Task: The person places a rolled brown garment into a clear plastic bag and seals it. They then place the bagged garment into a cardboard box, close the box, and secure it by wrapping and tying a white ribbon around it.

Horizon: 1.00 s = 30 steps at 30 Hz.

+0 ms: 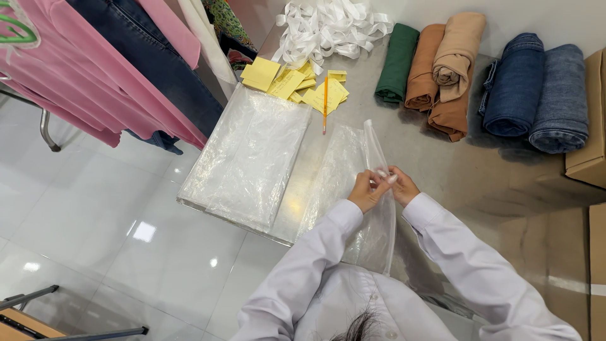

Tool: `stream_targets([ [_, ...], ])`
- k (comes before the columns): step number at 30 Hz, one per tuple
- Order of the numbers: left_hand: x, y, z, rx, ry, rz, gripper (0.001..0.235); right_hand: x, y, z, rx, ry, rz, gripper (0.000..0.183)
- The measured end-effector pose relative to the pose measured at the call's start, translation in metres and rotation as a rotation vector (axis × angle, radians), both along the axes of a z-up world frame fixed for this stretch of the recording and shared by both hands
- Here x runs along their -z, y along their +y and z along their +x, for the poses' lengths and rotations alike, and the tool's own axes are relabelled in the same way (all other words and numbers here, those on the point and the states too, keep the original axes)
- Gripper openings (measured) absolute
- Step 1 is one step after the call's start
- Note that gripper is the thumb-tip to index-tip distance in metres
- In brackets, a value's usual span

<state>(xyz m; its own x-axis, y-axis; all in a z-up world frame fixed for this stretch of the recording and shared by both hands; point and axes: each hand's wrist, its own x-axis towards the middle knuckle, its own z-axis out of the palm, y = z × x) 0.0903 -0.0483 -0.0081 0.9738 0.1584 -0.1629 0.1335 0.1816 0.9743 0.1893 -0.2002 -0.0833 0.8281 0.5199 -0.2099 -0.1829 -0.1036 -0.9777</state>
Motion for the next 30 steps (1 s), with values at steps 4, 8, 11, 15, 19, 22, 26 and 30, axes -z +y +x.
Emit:
stream_targets([
  [4, 0.009, -0.009, 0.001, 0.010, 0.041, 0.047, 0.047, -0.041, 0.011, -0.021, 0.050, 0.041, 0.011, 0.026],
  [8, 0.005, -0.015, -0.008, -0.041, 0.098, 0.107, 0.047, -0.024, 0.001, -0.010, 0.109, 0.045, -0.053, 0.024],
  [11, 0.003, -0.018, -0.008, -0.059, 0.123, 0.134, 0.058, -0.040, 0.002, -0.015, 0.165, 0.048, -0.101, 0.030],
  [15, 0.021, -0.015, 0.003, -0.021, 0.155, 0.233, 0.063, -0.059, 0.008, -0.024, 0.215, 0.063, -0.097, 0.030],
  [19, 0.001, -0.003, 0.015, 0.006, 0.193, 0.316, 0.061, -0.069, 0.007, -0.025, 0.247, 0.064, -0.103, 0.030],
  [22, -0.009, 0.001, 0.025, -0.010, 0.217, 0.381, 0.060, -0.073, 0.005, -0.025, 0.219, 0.045, -0.126, 0.026],
  [26, -0.012, 0.008, 0.028, 0.053, 0.202, 0.444, 0.053, -0.075, 0.003, -0.025, 0.198, 0.049, -0.121, 0.038],
  [30, 0.000, 0.016, 0.032, 0.110, 0.169, 0.462, 0.027, -0.116, 0.008, -0.045, 0.191, 0.106, -0.097, 0.044],
])
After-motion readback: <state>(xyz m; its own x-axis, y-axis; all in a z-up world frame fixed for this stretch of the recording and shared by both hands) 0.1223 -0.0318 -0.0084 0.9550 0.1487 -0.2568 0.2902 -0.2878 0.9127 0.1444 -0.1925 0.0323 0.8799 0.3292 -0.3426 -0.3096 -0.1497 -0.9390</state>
